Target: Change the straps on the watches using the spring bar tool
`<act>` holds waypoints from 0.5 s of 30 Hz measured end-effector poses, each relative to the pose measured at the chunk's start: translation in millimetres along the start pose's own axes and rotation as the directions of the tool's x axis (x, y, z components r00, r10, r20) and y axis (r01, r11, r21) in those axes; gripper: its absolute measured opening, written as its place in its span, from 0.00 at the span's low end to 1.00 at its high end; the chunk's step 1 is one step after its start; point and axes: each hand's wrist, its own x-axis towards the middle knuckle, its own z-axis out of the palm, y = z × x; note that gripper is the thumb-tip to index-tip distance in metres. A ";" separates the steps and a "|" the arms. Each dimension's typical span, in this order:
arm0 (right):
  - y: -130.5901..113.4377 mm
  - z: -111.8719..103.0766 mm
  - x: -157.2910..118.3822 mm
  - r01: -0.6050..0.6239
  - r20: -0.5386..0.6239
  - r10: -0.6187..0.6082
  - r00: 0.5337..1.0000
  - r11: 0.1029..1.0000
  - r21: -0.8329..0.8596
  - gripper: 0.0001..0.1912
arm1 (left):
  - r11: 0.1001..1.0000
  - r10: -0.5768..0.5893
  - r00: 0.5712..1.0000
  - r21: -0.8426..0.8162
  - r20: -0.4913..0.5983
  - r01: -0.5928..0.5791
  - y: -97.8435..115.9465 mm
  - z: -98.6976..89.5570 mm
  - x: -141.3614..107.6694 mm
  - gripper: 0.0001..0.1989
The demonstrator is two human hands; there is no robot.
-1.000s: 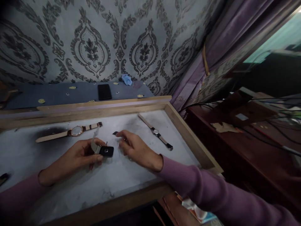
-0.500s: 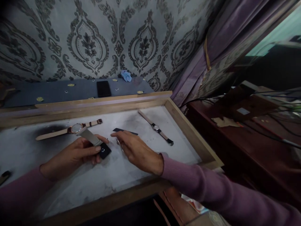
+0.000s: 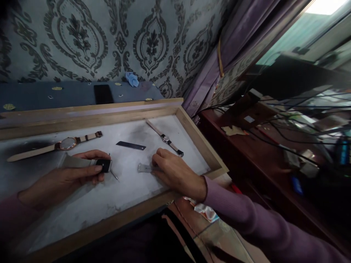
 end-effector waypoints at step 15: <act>-27.6 -10.6 27.3 -0.016 0.103 -0.165 0.981 0.461 0.887 0.12 | 0.997 0.022 1.000 -0.075 -0.016 -0.023 -4.0 0.1 5.4 0.18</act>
